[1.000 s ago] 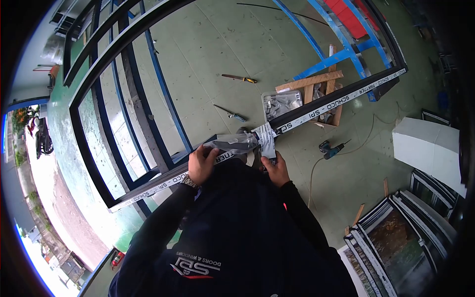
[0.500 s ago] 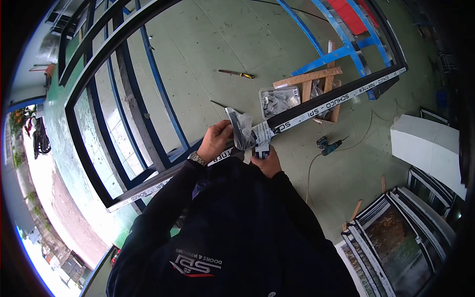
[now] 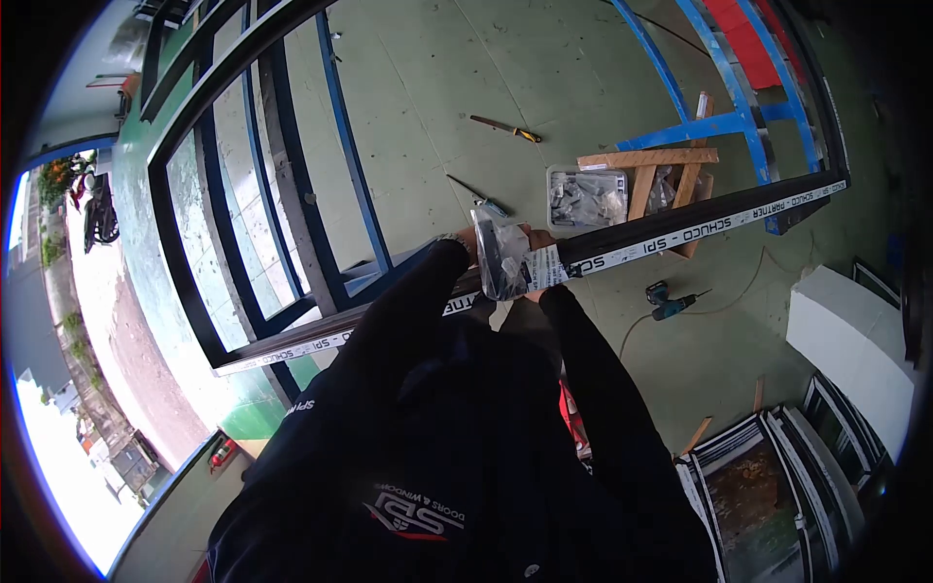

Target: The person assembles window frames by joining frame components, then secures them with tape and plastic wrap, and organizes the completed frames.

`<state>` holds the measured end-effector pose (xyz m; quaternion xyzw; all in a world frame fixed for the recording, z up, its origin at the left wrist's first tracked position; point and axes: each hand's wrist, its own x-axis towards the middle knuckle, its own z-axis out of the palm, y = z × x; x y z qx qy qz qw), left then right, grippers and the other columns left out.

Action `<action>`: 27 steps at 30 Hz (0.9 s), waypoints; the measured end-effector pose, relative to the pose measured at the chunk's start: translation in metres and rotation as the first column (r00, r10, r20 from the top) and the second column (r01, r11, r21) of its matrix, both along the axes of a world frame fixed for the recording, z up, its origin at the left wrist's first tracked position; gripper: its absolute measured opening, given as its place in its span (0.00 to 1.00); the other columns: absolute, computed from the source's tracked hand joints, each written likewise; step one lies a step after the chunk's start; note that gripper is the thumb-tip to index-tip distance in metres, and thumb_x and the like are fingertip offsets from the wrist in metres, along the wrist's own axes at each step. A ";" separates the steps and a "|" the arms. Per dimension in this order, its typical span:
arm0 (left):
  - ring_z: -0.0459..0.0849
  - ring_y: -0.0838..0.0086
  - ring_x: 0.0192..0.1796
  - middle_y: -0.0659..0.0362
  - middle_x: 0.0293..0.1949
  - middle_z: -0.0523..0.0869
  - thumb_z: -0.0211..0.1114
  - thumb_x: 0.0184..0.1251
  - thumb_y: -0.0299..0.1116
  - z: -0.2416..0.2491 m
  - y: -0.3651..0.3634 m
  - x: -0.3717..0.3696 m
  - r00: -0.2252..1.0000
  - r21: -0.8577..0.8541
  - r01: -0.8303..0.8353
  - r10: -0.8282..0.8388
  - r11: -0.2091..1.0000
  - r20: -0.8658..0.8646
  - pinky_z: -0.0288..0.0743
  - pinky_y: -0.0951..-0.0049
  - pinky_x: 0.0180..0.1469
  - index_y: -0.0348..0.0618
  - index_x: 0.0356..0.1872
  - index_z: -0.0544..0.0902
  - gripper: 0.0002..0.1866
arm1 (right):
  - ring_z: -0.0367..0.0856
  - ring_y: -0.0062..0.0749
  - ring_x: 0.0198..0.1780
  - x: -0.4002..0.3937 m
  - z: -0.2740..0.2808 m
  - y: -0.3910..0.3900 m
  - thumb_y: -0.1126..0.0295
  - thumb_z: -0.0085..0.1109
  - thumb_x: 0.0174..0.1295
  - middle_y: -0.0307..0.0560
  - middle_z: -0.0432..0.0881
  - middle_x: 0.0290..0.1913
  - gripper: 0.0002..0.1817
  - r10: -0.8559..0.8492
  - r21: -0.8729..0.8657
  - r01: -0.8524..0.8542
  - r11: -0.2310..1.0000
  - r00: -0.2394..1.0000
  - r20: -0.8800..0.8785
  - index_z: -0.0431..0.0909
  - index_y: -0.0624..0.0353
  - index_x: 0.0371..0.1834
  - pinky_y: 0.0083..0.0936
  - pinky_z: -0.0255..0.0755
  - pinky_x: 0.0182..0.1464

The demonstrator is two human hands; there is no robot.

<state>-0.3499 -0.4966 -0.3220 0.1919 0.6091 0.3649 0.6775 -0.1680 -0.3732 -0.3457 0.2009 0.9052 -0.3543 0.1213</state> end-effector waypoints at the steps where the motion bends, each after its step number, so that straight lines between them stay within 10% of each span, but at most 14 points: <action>1: 0.85 0.73 0.39 0.58 0.44 0.88 0.64 0.71 0.38 -0.018 -0.005 0.003 0.948 -0.015 -0.194 0.191 0.981 0.256 0.80 0.69 0.43 0.40 0.49 0.84 0.14 | 0.66 0.58 0.70 0.003 -0.006 -0.002 0.56 0.52 0.68 0.62 0.70 0.62 0.34 -0.031 0.045 0.040 0.998 0.983 -0.181 0.60 0.62 0.73 0.45 0.57 0.74; 3: 0.85 0.73 0.37 0.59 0.42 0.88 0.64 0.74 0.43 -0.001 0.002 0.003 0.862 -0.145 -0.334 0.364 0.931 0.354 0.80 0.69 0.43 0.39 0.48 0.84 0.16 | 0.66 0.57 0.70 0.009 -0.002 -0.021 0.53 0.59 0.63 0.63 0.69 0.65 0.38 -0.284 -0.145 0.256 0.956 0.932 -0.224 0.61 0.60 0.73 0.47 0.58 0.74; 5: 0.86 0.67 0.48 0.53 0.46 0.87 0.62 0.74 0.50 0.039 0.010 -0.009 0.828 -0.364 -0.407 0.506 0.838 0.239 0.81 0.62 0.51 0.35 0.51 0.82 0.24 | 0.66 0.54 0.70 0.013 0.018 -0.018 0.49 0.67 0.57 0.61 0.64 0.72 0.45 0.026 0.298 -0.020 0.954 1.000 -0.016 0.60 0.54 0.75 0.45 0.60 0.74; 8: 0.84 0.71 0.49 0.58 0.48 0.86 0.59 0.78 0.47 0.078 -0.022 -0.023 0.585 -0.352 -0.650 0.739 0.673 0.334 0.79 0.64 0.53 0.39 0.53 0.82 0.20 | 0.80 0.50 0.61 0.019 0.111 -0.009 0.54 0.64 0.63 0.59 0.82 0.58 0.25 0.323 -0.404 -0.118 0.907 0.810 0.489 0.80 0.57 0.58 0.38 0.71 0.65; 9: 0.83 0.70 0.52 0.56 0.50 0.85 0.58 0.79 0.47 0.091 -0.033 -0.023 0.490 -0.295 -0.730 0.773 0.617 0.403 0.79 0.62 0.55 0.37 0.56 0.80 0.21 | 0.86 0.48 0.51 0.038 0.130 -0.014 0.57 0.66 0.63 0.55 0.87 0.46 0.18 0.263 -0.516 -0.076 0.853 0.917 0.300 0.85 0.61 0.45 0.38 0.76 0.57; 14: 0.85 0.68 0.51 0.53 0.51 0.84 0.58 0.79 0.44 0.168 -0.064 0.008 0.551 -0.127 -0.774 0.759 0.620 0.346 0.80 0.63 0.56 0.30 0.56 0.76 0.23 | 0.86 0.43 0.42 -0.034 0.258 -0.030 0.59 0.65 0.65 0.51 0.87 0.40 0.18 -0.226 -0.489 0.179 0.854 0.973 -0.038 0.82 0.67 0.44 0.36 0.77 0.52; 16: 0.85 0.72 0.51 0.54 0.51 0.85 0.61 0.77 0.43 0.160 -0.077 0.019 0.666 0.044 -0.727 0.687 0.686 0.291 0.80 0.66 0.56 0.31 0.56 0.77 0.22 | 0.85 0.51 0.36 -0.071 0.236 -0.041 0.49 0.65 0.63 0.56 0.87 0.38 0.26 -0.154 -0.084 0.131 0.988 0.901 -0.405 0.83 0.69 0.39 0.43 0.78 0.45; 20: 0.84 0.68 0.53 0.54 0.50 0.85 0.71 0.67 0.47 0.174 -0.090 0.042 0.810 0.338 -0.533 0.583 0.776 -0.059 0.76 0.68 0.58 0.31 0.56 0.76 0.29 | 0.87 0.54 0.40 -0.117 0.243 -0.058 0.42 0.59 0.62 0.60 0.87 0.34 0.31 -0.067 -0.004 0.068 0.998 0.988 0.142 0.85 0.67 0.31 0.46 0.78 0.44; 22: 0.84 0.60 0.52 0.51 0.49 0.84 0.76 0.59 0.50 0.193 -0.101 0.047 0.800 0.363 -0.252 0.404 0.897 -0.444 0.77 0.65 0.55 0.32 0.55 0.76 0.34 | 0.87 0.52 0.39 -0.110 0.222 -0.061 0.52 0.58 0.65 0.60 0.87 0.33 0.25 -0.253 -0.367 0.291 0.883 0.956 0.150 0.83 0.70 0.36 0.41 0.79 0.43; 23: 0.81 0.55 0.55 0.49 0.49 0.82 0.78 0.49 0.62 0.182 -0.108 0.053 0.547 0.224 -0.032 0.204 0.974 -0.812 0.77 0.60 0.56 0.36 0.58 0.74 0.45 | 0.88 0.50 0.39 -0.104 0.221 -0.067 0.54 0.58 0.65 0.59 0.87 0.33 0.24 -0.346 -0.521 0.368 0.770 0.927 0.143 0.83 0.70 0.38 0.40 0.79 0.43; 25: 0.81 0.57 0.57 0.50 0.48 0.81 0.75 0.47 0.67 0.181 -0.109 0.064 0.448 0.106 0.016 0.087 0.994 -0.890 0.78 0.59 0.56 0.38 0.59 0.72 0.48 | 0.88 0.41 0.37 -0.092 0.232 -0.075 0.59 0.58 0.67 0.55 0.86 0.32 0.19 -0.490 -0.707 0.471 0.528 0.849 0.200 0.80 0.71 0.41 0.34 0.80 0.42; 27: 0.81 0.58 0.58 0.51 0.51 0.82 0.71 0.50 0.68 0.186 -0.099 0.067 0.398 -0.071 0.084 -0.099 0.994 -0.912 0.79 0.60 0.56 0.40 0.65 0.69 0.50 | 0.87 0.32 0.29 -0.072 0.225 -0.078 0.59 0.58 0.70 0.50 0.86 0.30 0.19 -0.522 -0.636 0.413 0.652 0.853 0.018 0.79 0.70 0.39 0.29 0.80 0.33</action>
